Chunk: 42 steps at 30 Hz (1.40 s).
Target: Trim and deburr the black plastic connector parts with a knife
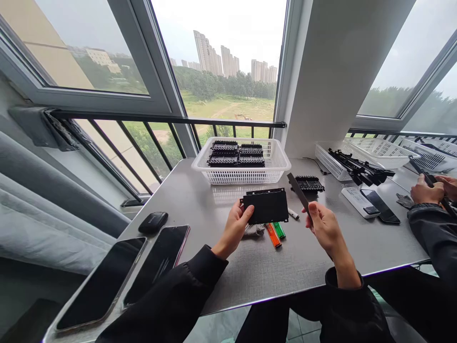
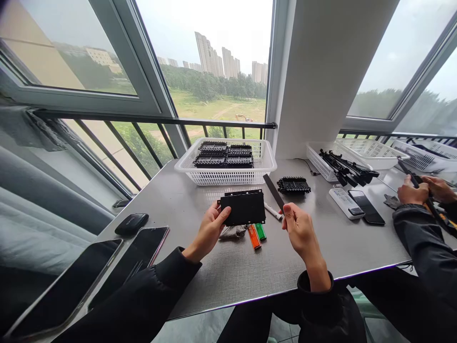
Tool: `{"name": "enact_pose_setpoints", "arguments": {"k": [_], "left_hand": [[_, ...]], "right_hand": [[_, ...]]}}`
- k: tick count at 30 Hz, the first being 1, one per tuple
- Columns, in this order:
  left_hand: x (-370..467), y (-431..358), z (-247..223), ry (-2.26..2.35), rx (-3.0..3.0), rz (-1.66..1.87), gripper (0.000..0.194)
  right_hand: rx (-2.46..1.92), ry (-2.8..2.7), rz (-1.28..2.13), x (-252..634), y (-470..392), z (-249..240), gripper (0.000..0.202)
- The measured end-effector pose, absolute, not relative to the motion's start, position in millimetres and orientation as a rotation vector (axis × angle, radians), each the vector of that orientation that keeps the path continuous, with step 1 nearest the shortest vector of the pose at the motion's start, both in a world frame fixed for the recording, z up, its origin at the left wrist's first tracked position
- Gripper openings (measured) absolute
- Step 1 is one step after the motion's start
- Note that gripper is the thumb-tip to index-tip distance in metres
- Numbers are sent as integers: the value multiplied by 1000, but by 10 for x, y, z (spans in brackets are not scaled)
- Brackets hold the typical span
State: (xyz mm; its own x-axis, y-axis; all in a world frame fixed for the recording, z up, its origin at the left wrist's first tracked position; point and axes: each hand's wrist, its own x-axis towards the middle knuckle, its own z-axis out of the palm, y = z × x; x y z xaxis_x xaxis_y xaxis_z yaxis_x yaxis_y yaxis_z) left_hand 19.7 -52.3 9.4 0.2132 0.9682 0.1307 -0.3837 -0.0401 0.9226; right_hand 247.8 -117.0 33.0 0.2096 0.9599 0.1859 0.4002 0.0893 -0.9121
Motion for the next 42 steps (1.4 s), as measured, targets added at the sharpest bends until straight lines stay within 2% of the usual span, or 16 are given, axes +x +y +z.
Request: {"name": "enact_pose_setpoints", "arguments": {"k": [9,17,28,42], "left_hand": [[162,-584,101,680,1181,1248,53],[210,-582,97,714,1131,1276,37],[197,-535,63,765,1213,1312,38],[129,-435,63,810,1187,1387,40]], "right_hand": [[-1632,-1791,486,2305,-1168,307,55],[-1671,-1836,399,2104,-1128,243,53],[-1737,-1831,259,2090,-1181,281,50],[-1738,-1767,210,2332,-1172,280,58]]}}
